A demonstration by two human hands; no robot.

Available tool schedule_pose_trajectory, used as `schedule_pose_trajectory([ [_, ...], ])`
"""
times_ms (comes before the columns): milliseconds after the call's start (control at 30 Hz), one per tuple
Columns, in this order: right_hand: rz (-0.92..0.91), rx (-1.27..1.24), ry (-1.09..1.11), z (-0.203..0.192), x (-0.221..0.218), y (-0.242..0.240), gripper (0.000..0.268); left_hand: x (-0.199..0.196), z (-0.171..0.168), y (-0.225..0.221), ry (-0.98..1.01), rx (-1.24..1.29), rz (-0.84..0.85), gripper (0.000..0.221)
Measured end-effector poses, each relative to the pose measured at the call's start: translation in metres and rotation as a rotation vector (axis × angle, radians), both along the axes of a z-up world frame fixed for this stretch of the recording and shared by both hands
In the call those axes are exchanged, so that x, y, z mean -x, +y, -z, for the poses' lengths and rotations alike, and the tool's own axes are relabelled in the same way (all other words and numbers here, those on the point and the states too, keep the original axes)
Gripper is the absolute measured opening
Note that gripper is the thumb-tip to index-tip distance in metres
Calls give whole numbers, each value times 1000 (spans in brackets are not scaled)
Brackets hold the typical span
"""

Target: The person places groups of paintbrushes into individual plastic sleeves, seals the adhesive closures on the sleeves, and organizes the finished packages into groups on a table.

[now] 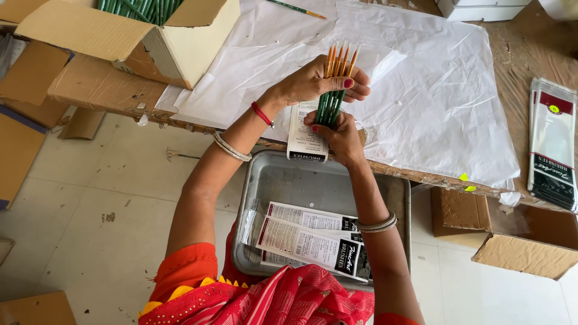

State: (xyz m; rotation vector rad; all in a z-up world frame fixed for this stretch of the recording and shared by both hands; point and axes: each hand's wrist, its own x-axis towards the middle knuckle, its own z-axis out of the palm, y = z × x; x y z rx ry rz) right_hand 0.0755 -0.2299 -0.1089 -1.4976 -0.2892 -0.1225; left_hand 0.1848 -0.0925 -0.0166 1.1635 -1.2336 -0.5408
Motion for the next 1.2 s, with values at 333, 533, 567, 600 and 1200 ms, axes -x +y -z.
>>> schedule_pose_trajectory([
  [333,51,134,62,-2,3,1,24,12,42,-15,151,127,-142,35],
  [533,187,471,-351,-16,30,19,97,-1,77,-9,905,547,-252,49],
  [567,345,662,-587,-25,37,26,74,-1,89,-11,994,498,-222,48],
  [600,501,848,-829,-35,44,33,52,-3,100,-13,1078,445,-191,47],
  [1200,544,-238,-335,-22,46,-109,51,47,92,41,-784,-626,-1346,76],
])
